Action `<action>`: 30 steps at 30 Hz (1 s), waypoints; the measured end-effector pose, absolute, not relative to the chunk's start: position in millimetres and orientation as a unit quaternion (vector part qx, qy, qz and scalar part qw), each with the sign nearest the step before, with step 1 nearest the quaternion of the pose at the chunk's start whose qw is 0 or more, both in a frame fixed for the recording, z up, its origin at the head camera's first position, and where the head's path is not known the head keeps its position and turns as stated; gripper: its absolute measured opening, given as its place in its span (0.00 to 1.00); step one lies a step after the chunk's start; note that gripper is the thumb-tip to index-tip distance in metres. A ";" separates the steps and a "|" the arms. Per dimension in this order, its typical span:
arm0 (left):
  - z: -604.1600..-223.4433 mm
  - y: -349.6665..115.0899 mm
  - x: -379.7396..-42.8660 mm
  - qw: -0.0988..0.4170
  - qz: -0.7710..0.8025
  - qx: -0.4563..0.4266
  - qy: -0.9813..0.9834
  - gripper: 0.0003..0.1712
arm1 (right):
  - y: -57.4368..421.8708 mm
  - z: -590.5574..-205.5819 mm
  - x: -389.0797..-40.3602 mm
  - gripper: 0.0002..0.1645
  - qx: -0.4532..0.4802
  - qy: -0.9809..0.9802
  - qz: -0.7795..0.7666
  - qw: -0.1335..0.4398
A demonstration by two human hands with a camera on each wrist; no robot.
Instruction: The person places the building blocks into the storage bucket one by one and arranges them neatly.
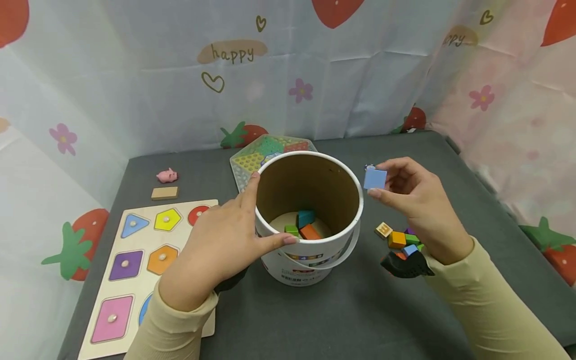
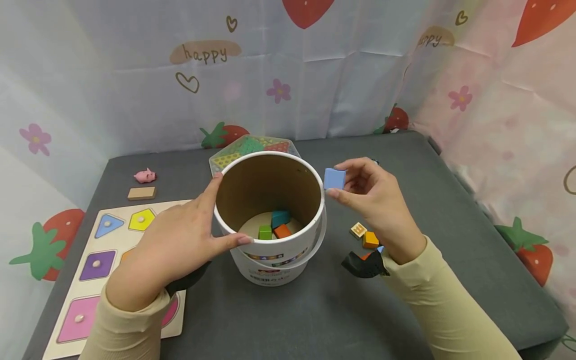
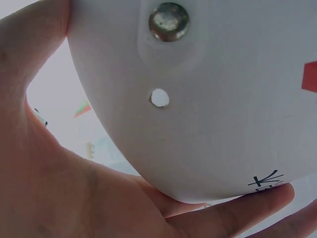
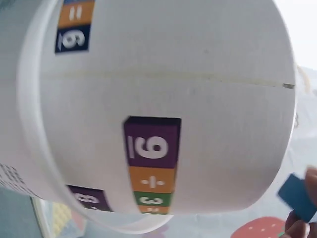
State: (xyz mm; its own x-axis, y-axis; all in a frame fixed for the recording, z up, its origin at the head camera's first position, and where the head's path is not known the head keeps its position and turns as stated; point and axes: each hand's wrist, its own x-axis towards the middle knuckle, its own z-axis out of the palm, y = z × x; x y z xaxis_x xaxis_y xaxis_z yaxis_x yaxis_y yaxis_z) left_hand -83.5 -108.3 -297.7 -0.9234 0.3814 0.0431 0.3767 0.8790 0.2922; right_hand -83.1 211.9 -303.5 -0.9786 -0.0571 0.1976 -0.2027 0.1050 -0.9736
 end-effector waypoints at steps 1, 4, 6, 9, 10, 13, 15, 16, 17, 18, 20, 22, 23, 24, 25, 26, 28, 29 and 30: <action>-297.7 -108.5 -83.6 0.008 0.149 0.195 0.969 0.74 | 209.2 -301.1 -84.4 0.23 0.099 -0.755 0.645 0.060; -297.9 -108.8 -84.0 0.006 0.149 0.198 0.969 0.74 | 201.8 -294.7 -88.0 0.21 0.139 -0.791 0.592 0.070; -298.2 -108.9 -84.4 0.002 0.149 0.200 0.968 0.74 | 197.7 -290.1 -90.6 0.20 0.171 -0.811 0.554 0.083; -298.4 -108.7 -85.1 -0.003 0.151 0.203 0.967 0.74 | 192.8 -282.1 -94.4 0.21 0.224 -0.838 0.487 0.108; -298.4 -108.7 -85.4 -0.004 0.152 0.204 0.967 0.74 | 191.3 -279.1 -95.5 0.22 0.240 -0.845 0.465 0.115; -297.9 -108.9 -85.8 -0.002 0.152 0.202 0.967 0.74 | 186.5 -271.1 -99.5 0.26 0.279 -0.858 0.412 0.124; -297.4 -109.4 -86.0 0.000 0.151 0.201 0.968 0.74 | 182.6 -267.3 -102.6 0.27 0.297 -0.863 0.391 0.119; -297.4 -109.9 -86.1 0.000 0.150 0.200 0.968 0.74 | 180.4 -265.7 -104.2 0.28 0.305 -0.865 0.381 0.117; -297.2 -110.3 -86.1 0.000 0.148 0.200 0.968 0.74 | 178.2 -264.3 -106.0 0.28 0.312 -0.868 0.369 0.114; -297.2 -110.8 -86.1 -0.001 0.147 0.201 0.969 0.74 | 175.9 -263.0 -107.8 0.29 0.319 -0.872 0.355 0.111; -297.2 -111.7 -86.2 -0.003 0.146 0.202 0.968 0.74 | 171.5 -261.8 -111.4 0.29 0.331 -0.881 0.324 0.101; -297.5 -112.1 -86.3 -0.003 0.148 0.204 0.968 0.74 | 167.8 -260.7 -114.2 0.28 0.338 -0.892 0.285 0.091; -297.6 -112.2 -86.3 -0.002 0.149 0.205 0.967 0.74 | 166.4 -260.9 -115.6 0.27 0.340 -0.898 0.267 0.084; -297.9 -112.1 -86.3 0.000 0.150 0.206 0.967 0.74 | 164.9 -261.1 -116.6 0.27 0.339 -0.904 0.251 0.075; -298.1 -111.9 -86.4 0.001 0.152 0.207 0.967 0.74 | 163.9 -261.7 -117.5 0.26 0.338 -0.909 0.235 0.065; -298.3 -111.7 -86.3 0.003 0.153 0.207 0.966 0.74 | 162.8 -262.2 -118.3 0.25 0.335 -0.914 0.221 0.055; -298.7 -111.3 -86.2 0.002 0.154 0.207 0.966 0.74 | 161.0 -263.3 -119.3 0.24 0.329 -0.922 0.200 0.038; -298.9 -111.0 -86.0 0.002 0.154 0.207 0.966 0.74 | 160.1 -263.9 -119.7 0.24 0.326 -0.925 0.192 0.030; -299.1 -110.6 -85.8 0.002 0.155 0.207 0.966 0.74 | 159.4 -264.4 -119.7 0.24 0.325 -0.927 0.186 0.025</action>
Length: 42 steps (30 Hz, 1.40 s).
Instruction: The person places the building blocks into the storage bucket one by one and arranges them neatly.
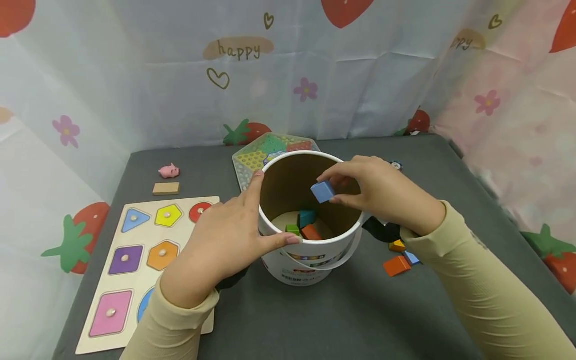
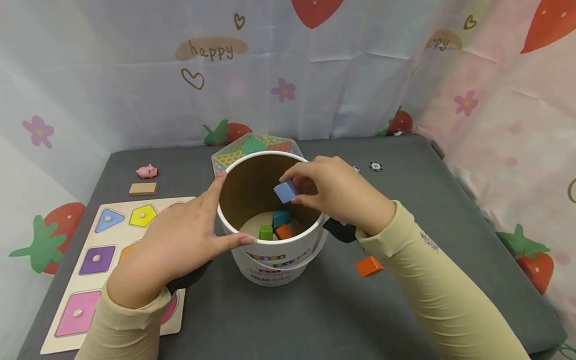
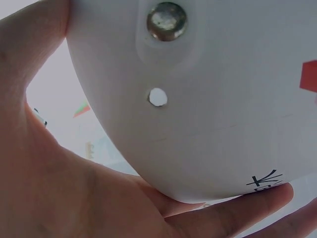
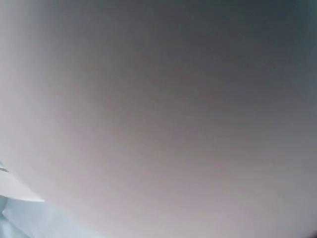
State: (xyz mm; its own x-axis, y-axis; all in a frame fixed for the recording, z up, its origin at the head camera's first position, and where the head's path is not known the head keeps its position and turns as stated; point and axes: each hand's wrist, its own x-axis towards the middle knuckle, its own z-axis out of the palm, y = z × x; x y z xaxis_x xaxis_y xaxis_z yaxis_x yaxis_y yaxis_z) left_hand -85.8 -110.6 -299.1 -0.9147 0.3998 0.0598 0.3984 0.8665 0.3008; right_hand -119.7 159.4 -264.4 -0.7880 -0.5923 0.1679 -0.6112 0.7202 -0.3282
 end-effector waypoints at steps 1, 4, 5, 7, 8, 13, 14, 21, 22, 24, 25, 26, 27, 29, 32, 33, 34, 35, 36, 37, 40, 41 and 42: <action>-298.9 -110.5 -85.7 0.002 0.156 0.206 0.966 0.74 | 158.5 -265.2 -120.1 0.24 0.324 -0.928 0.182 0.024; -298.8 -109.3 -85.3 0.001 0.159 0.207 0.965 0.74 | 157.0 -267.7 -120.0 0.23 0.322 -0.930 0.174 0.031; -298.8 -108.9 -85.1 0.002 0.159 0.207 0.965 0.74 | 157.0 -268.9 -119.9 0.23 0.321 -0.930 0.174 0.032; -298.6 -108.6 -84.9 0.001 0.159 0.206 0.966 0.74 | 157.0 -271.3 -119.7 0.22 0.316 -0.932 0.176 0.035; -298.5 -108.7 -84.8 0.000 0.159 0.205 0.966 0.74 | 157.0 -272.4 -119.6 0.22 0.314 -0.932 0.178 0.037; -297.6 -110.3 -84.9 -0.001 0.160 0.200 0.967 0.74 | 162.6 -277.0 -114.9 0.18 0.300 -0.927 0.207 0.089; -297.7 -110.0 -85.0 -0.001 0.161 0.201 0.966 0.74 | 165.9 -277.8 -112.1 0.17 0.295 -0.924 0.215 0.112; -298.7 -108.8 -85.0 -0.003 0.153 0.198 0.968 0.74 | 194.3 -285.0 -85.5 0.15 0.219 -0.902 0.253 0.273; -298.7 -109.0 -85.1 -0.004 0.151 0.197 0.969 0.74 | 198.1 -287.2 -82.7 0.15 0.213 -0.902 0.252 0.279; -298.6 -109.7 -85.2 -0.006 0.149 0.195 0.969 0.74 | 205.7 -293.6 -77.8 0.15 0.202 -0.908 0.242 0.276; -298.5 -110.1 -85.4 -0.006 0.150 0.195 0.969 0.74 | 209.3 -297.7 -76.0 0.15 0.197 -0.913 0.236 0.270; -298.4 -110.4 -85.6 -0.007 0.150 0.195 0.969 0.74 | 212.8 -302.4 -74.4 0.14 0.189 -0.919 0.228 0.260; -298.2 -110.7 -85.8 -0.007 0.151 0.196 0.969 0.74 | 216.0 -307.5 -73.0 0.14 0.180 -0.926 0.220 0.249; -297.7 -110.7 -85.8 -0.008 0.150 0.198 0.969 0.74 | 223.1 -318.3 -70.8 0.12 0.162 -0.940 0.205 0.221; -297.2 -111.0 -85.8 -0.008 0.149 0.200 0.968 0.74 | 233.6 -336.3 -72.0 0.10 0.144 -0.956 0.185 0.175; -297.0 -111.2 -85.8 -0.009 0.148 0.200 0.968 0.74 | 237.1 -342.9 -74.0 0.09 0.141 -0.960 0.180 0.164; -296.9 -111.4 -85.7 -0.009 0.147 0.200 0.969 0.74 | 240.5 -349.6 -76.3 0.08 0.140 -0.962 0.175 0.154; -296.7 -111.6 -85.6 -0.009 0.147 0.200 0.969 0.74 | 243.9 -356.7 -79.1 0.07 0.140 -0.965 0.171 0.145; -296.7 -111.7 -85.3 -0.008 0.148 0.199 0.969 0.74 | 247.2 -363.7 -82.2 0.07 0.140 -0.966 0.167 0.135; -296.7 -111.7 -85.1 -0.007 0.148 0.199 0.969 0.74 | 250.4 -370.8 -85.4 0.07 0.140 -0.968 0.163 0.127; -296.5 -111.3 -84.3 -0.003 0.149 0.199 0.969 0.73 | 258.2 -388.4 -91.8 0.09 0.135 -0.975 0.157 0.084; -296.5 -111.0 -84.2 -0.003 0.149 0.199 0.969 0.73 | 260.7 -393.3 -93.2 0.10 0.135 -0.976 0.154 0.067; -296.5 -110.7 -83.9 -0.002 0.149 0.200 0.968 0.73 | 262.8 -397.2 -94.2 0.13 0.135 -0.978 0.152 0.050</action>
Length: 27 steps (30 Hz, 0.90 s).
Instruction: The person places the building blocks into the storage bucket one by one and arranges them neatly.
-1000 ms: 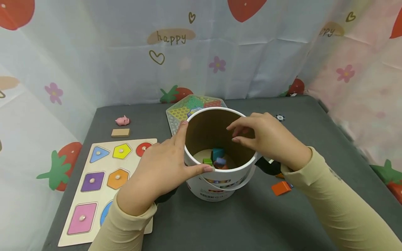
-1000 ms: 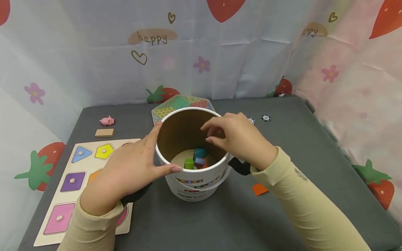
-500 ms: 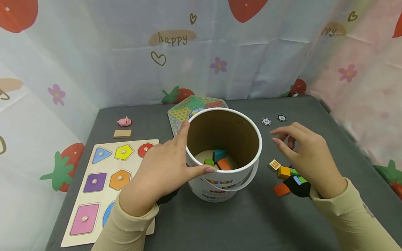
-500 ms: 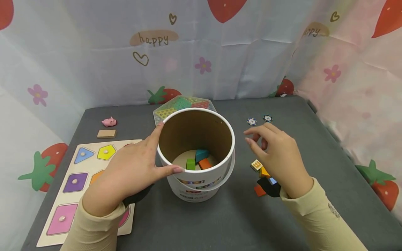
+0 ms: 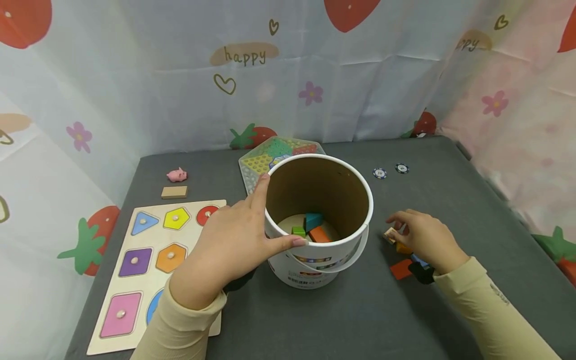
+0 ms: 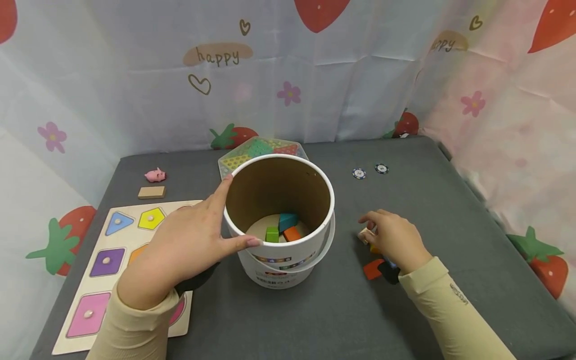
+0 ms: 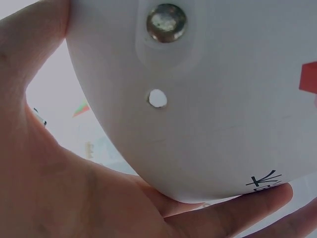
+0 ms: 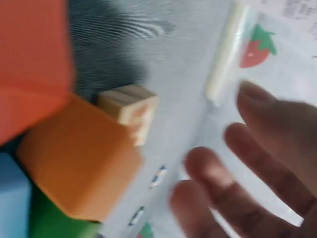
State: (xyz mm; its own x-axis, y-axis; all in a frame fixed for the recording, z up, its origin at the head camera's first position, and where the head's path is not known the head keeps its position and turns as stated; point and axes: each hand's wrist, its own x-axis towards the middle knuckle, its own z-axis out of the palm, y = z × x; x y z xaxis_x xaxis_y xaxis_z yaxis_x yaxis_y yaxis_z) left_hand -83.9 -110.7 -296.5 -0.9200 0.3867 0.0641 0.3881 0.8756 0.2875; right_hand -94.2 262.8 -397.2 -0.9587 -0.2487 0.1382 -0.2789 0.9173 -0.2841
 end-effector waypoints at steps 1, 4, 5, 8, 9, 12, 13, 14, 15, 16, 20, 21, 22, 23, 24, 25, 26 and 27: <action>-296.4 -110.9 -83.9 0.002 -0.149 -0.199 -0.969 0.73 | 264.6 -400.6 -95.4 0.15 0.138 -0.979 0.149 0.034; -296.6 -111.2 -83.9 0.001 -0.149 -0.197 -0.969 0.73 | 268.2 -407.7 -97.8 0.21 0.149 -0.978 0.144 -0.002; -296.8 -111.4 -84.0 0.000 -0.150 -0.197 -0.969 0.73 | 269.1 -409.5 -98.3 0.22 0.153 -0.978 0.141 -0.007; -297.0 -112.0 -83.9 -0.001 -0.153 -0.194 -0.969 0.74 | 269.9 -412.7 -100.3 0.24 0.165 -0.976 0.141 -0.010; -296.9 -112.2 -83.8 -0.001 -0.154 -0.193 -0.969 0.74 | 269.7 -413.6 -101.2 0.24 0.167 -0.976 0.142 -0.009; -296.5 -112.9 -83.6 -0.001 -0.156 -0.192 -0.969 0.74 | 268.7 -415.5 -104.0 0.26 0.169 -0.975 0.140 -0.013; -296.3 -113.1 -83.7 0.000 -0.155 -0.192 -0.969 0.73 | 268.3 -416.3 -104.9 0.26 0.167 -0.976 0.139 -0.016; -296.3 -113.2 -83.7 0.001 -0.155 -0.193 -0.969 0.73 | 268.1 -417.3 -105.8 0.26 0.163 -0.977 0.139 -0.019; -296.3 -113.3 -83.9 0.002 -0.154 -0.194 -0.969 0.73 | 268.2 -418.5 -107.0 0.26 0.158 -0.977 0.139 -0.021; -296.4 -113.4 -84.0 0.003 -0.153 -0.194 -0.969 0.73 | 268.4 -419.4 -107.9 0.26 0.153 -0.978 0.139 -0.023; -296.9 -113.4 -84.6 0.007 -0.150 -0.196 -0.969 0.73 | 269.8 -423.1 -111.3 0.22 0.135 -0.980 0.143 -0.033; -296.9 -113.3 -84.7 0.007 -0.149 -0.196 -0.969 0.73 | 270.0 -423.7 -112.1 0.21 0.134 -0.980 0.144 -0.033; -297.1 -113.2 -84.8 0.008 -0.149 -0.197 -0.969 0.73 | 270.1 -424.4 -112.8 0.20 0.135 -0.980 0.144 -0.033; -297.3 -113.1 -85.0 0.008 -0.150 -0.198 -0.969 0.73 | 270.0 -424.8 -113.4 0.19 0.136 -0.980 0.144 -0.033; -297.4 -112.8 -85.1 0.009 -0.151 -0.199 -0.968 0.73 | 269.7 -424.8 -113.6 0.17 0.138 -0.980 0.143 -0.029; -297.5 -112.6 -85.3 0.009 -0.151 -0.199 -0.968 0.74 | 268.8 -424.2 -113.7 0.16 0.140 -0.979 0.143 -0.024; -297.5 -112.3 -85.4 0.010 -0.153 -0.201 -0.968 0.74 | 267.6 -423.0 -113.7 0.15 0.144 -0.979 0.144 -0.016; -297.5 -111.9 -85.6 0.010 -0.155 -0.201 -0.967 0.74 | 265.9 -420.5 -113.4 0.14 0.147 -0.978 0.150 -0.008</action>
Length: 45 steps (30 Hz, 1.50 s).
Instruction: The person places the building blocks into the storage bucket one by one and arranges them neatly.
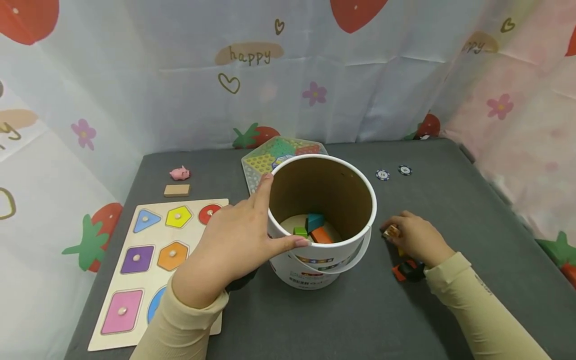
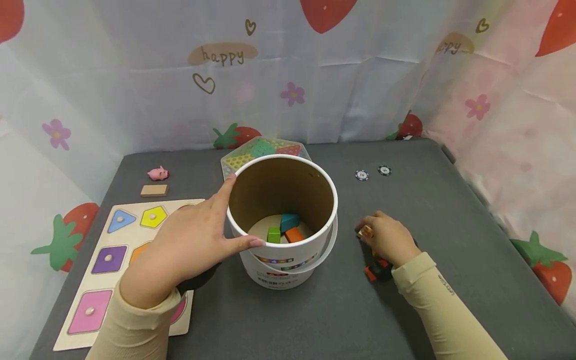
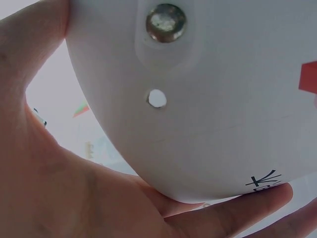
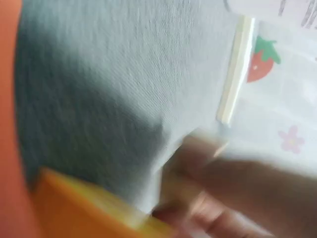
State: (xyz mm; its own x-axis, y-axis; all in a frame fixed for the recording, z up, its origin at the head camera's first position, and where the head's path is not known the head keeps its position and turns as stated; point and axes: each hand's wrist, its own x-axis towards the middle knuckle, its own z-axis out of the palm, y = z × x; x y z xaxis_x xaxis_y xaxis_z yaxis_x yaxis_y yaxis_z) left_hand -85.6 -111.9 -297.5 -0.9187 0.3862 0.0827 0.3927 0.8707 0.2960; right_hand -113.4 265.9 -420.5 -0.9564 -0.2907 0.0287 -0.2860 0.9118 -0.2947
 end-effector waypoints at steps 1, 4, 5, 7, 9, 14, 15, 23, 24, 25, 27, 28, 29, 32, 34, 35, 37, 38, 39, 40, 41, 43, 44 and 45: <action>-297.5 -111.4 -85.7 0.012 -0.157 -0.203 -0.966 0.74 | 264.1 -417.0 -112.7 0.14 -0.152 0.976 -0.155 -0.002; -297.0 -110.5 -85.9 0.013 -0.158 -0.204 -0.966 0.74 | 255.6 -398.3 -108.9 0.14 -0.163 0.969 -0.184 -0.036; -296.9 -110.4 -86.0 0.014 -0.158 -0.203 -0.966 0.74 | 252.3 -390.4 -107.4 0.15 -0.163 0.966 -0.193 -0.050; -296.7 -110.7 -85.8 0.013 -0.154 -0.201 -0.967 0.74 | 245.4 -373.7 -103.5 0.17 -0.162 0.962 -0.206 -0.082; -296.7 -111.1 -85.7 0.011 -0.152 -0.198 -0.968 0.75 | 238.7 -358.4 -98.9 0.19 -0.161 0.956 -0.213 -0.121; -297.0 -111.8 -85.3 0.007 -0.154 -0.196 -0.968 0.74 | 221.1 -327.5 -86.0 0.23 -0.173 0.924 -0.253 -0.228; -297.1 -112.1 -85.2 0.006 -0.155 -0.196 -0.968 0.74 | 217.5 -322.1 -84.1 0.23 -0.179 0.915 -0.264 -0.247; -295.9 -112.3 -84.8 0.000 -0.154 -0.196 -0.968 0.74 | 188.7 -286.3 -79.5 0.28 -0.262 0.861 -0.311 -0.305; -295.9 -112.2 -84.8 -0.001 -0.155 -0.196 -0.968 0.73 | 185.7 -283.7 -80.6 0.27 -0.270 0.861 -0.311 -0.299; -296.0 -112.0 -84.8 -0.002 -0.156 -0.197 -0.968 0.73 | 182.9 -281.7 -82.0 0.27 -0.277 0.863 -0.308 -0.290; -296.3 -111.7 -84.7 -0.002 -0.156 -0.199 -0.968 0.73 | 177.9 -278.7 -85.2 0.26 -0.289 0.869 -0.299 -0.267; -296.4 -111.5 -84.7 -0.003 -0.155 -0.199 -0.968 0.73 | 175.6 -277.6 -87.2 0.25 -0.295 0.874 -0.290 -0.256; -296.5 -111.2 -84.6 -0.004 -0.156 -0.200 -0.967 0.73 | 173.3 -276.8 -89.4 0.24 -0.302 0.877 -0.282 -0.244; -297.1 -111.3 -84.8 -0.009 -0.154 -0.199 -0.968 0.74 | 165.8 -276.5 -96.4 0.17 -0.322 0.884 -0.264 -0.214; -297.4 -111.4 -84.9 -0.013 -0.153 -0.197 -0.968 0.74 | 160.2 -277.1 -101.5 0.15 -0.329 0.887 -0.257 -0.197; -297.4 -111.4 -84.9 -0.014 -0.152 -0.197 -0.969 0.74 | 157.7 -277.6 -103.9 0.14 -0.332 0.888 -0.256 -0.189; -297.4 -111.6 -84.7 -0.013 -0.150 -0.196 -0.969 0.74 | 153.3 -278.4 -108.0 0.13 -0.331 0.893 -0.249 -0.174; -297.4 -111.5 -84.6 -0.012 -0.150 -0.197 -0.969 0.74 | 151.3 -279.0 -110.0 0.13 -0.331 0.895 -0.248 -0.166; -297.4 -111.5 -84.6 -0.009 -0.151 -0.197 -0.969 0.74 | 149.5 -279.6 -112.0 0.13 -0.330 0.897 -0.248 -0.158; -297.4 -111.5 -84.4 -0.007 -0.150 -0.198 -0.969 0.74 | 147.9 -280.3 -113.8 0.13 -0.330 0.899 -0.245 -0.151; -297.5 -111.5 -84.4 -0.004 -0.149 -0.199 -0.969 0.74 | 146.5 -280.9 -115.5 0.12 -0.331 0.899 -0.246 -0.144; -297.4 -111.0 -84.6 0.001 -0.149 -0.201 -0.968 0.74 | 144.1 -281.8 -118.3 0.12 -0.334 0.900 -0.248 -0.132; -297.2 -110.7 -84.7 0.001 -0.149 -0.201 -0.968 0.74 | 143.0 -282.1 -119.3 0.12 -0.336 0.899 -0.251 -0.125; -296.8 -110.6 -84.8 0.000 -0.148 -0.200 -0.969 0.74 | 142.1 -282.4 -120.4 0.12 -0.338 0.899 -0.253 -0.120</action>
